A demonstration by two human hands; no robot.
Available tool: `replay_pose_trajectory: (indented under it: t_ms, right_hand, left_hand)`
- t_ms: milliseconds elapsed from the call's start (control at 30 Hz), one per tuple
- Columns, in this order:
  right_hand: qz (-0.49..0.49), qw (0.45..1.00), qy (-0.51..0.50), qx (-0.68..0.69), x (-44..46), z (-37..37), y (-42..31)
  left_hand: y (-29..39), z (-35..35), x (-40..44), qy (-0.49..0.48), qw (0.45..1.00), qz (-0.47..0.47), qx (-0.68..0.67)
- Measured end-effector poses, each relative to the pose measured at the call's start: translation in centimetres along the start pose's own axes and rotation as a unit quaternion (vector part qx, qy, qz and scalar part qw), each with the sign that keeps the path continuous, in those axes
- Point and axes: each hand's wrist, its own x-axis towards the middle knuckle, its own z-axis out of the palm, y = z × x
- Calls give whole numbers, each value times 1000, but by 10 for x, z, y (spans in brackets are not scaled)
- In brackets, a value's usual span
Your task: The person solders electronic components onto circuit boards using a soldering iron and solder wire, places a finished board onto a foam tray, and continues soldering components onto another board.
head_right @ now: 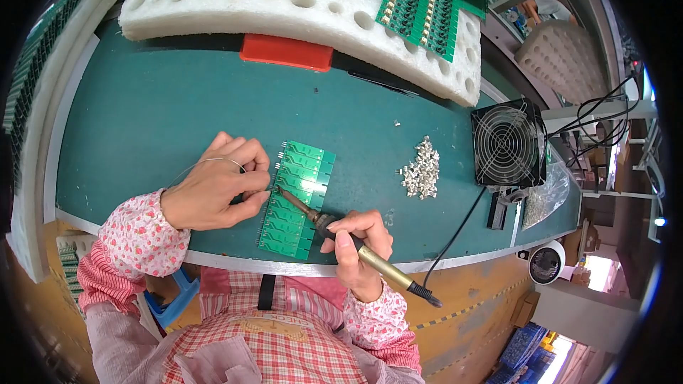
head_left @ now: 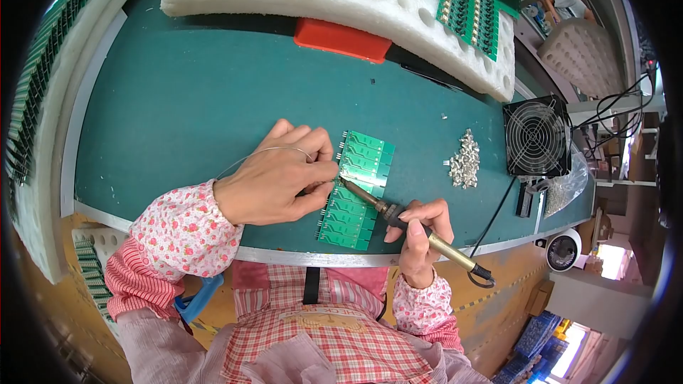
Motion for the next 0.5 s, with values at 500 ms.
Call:
replay_pose_trajectory:
  t_ms: [500]
  right_hand:
    - [-137,981,21,-137,-4,2,-10]
  left_hand:
    - [20,-2,-9,82,991,73,83]
